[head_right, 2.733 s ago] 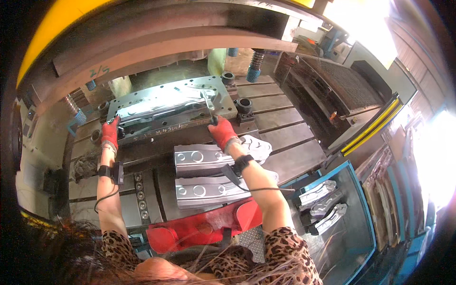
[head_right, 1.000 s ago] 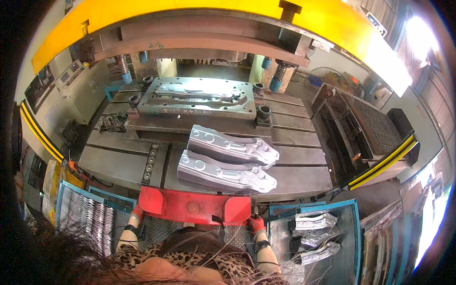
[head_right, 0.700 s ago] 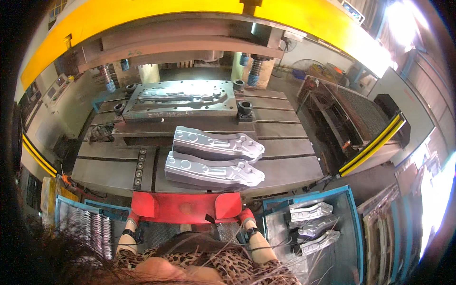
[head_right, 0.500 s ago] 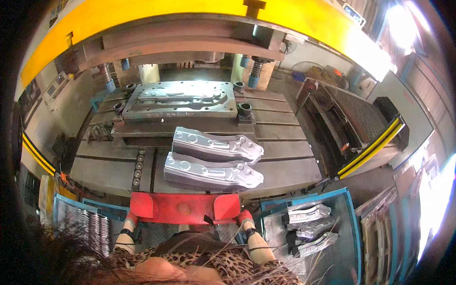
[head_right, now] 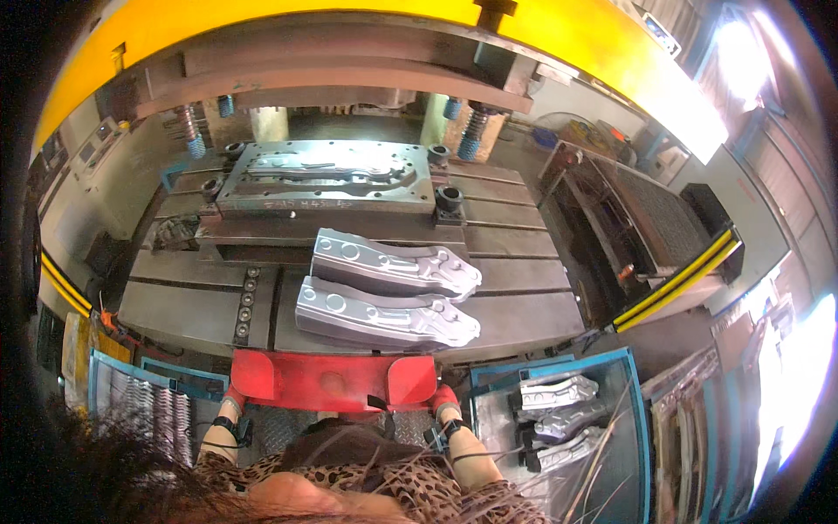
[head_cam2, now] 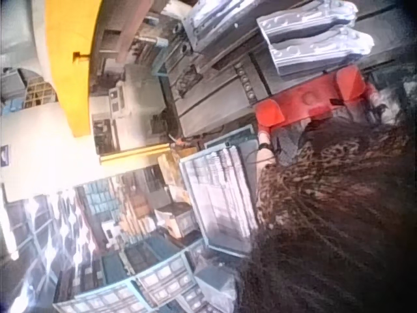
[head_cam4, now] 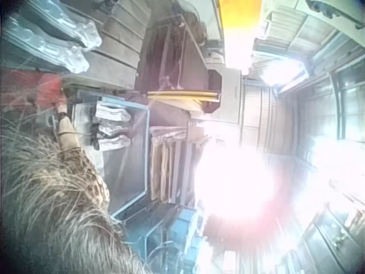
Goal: Operating a stamping press to form metal components and moving them to a bin.
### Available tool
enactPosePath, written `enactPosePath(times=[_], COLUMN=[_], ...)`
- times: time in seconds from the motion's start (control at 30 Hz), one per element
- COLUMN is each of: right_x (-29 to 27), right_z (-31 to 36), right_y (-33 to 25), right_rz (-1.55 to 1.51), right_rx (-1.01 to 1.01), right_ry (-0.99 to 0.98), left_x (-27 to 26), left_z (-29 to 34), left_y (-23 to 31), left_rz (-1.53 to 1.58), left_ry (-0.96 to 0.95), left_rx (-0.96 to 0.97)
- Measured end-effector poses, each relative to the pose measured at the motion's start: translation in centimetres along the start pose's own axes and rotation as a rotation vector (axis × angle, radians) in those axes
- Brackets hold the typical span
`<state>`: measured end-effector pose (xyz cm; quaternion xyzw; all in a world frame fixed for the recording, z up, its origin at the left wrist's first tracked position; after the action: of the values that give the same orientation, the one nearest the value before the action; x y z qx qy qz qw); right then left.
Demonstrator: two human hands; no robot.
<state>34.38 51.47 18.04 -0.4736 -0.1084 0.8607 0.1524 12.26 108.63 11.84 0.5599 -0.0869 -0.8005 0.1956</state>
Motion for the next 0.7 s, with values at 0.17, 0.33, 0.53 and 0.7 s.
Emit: enactPosePath(times=[0.17, 0.33, 0.53, 0.7], right_x=[-0.9, -1.6, 3.1, 3.7], right_z=[1.4, 1.7, -3.5, -3.7], right_y=[-1.3, -2.4, 1.1, 0.9], right_rz=[-0.005, 0.100, 0.051, 0.049], right_rx=[0.011, -0.046, -0.145, -0.197], right_ry=[-0.079, -0.021, -0.026, 0.023], left_x=[0.5, 0.5, -1.3, -1.2], left_z=[0.0, 0.9, 2.1, 1.8], left_y=[-1.3, -0.6, -0.3, -0.2], left_rz=[-0.259, -0.213, -0.026, -0.223], left_ry=[0.118, 0.023, 0.029, 0.015], left_rx=[-0.019, -0.003, 0.055, 0.058])
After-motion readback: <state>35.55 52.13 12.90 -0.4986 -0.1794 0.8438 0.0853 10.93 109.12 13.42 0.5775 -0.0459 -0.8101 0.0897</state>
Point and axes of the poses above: each hand's wrist, its own z-axis away from the middle knuckle, its own x-axis out of the palm, y = z × x, the point moved 10 cm from there along -z, towards the middle knuckle, and after that the axes turned 9 degrees about z, right-handed, at the moved point
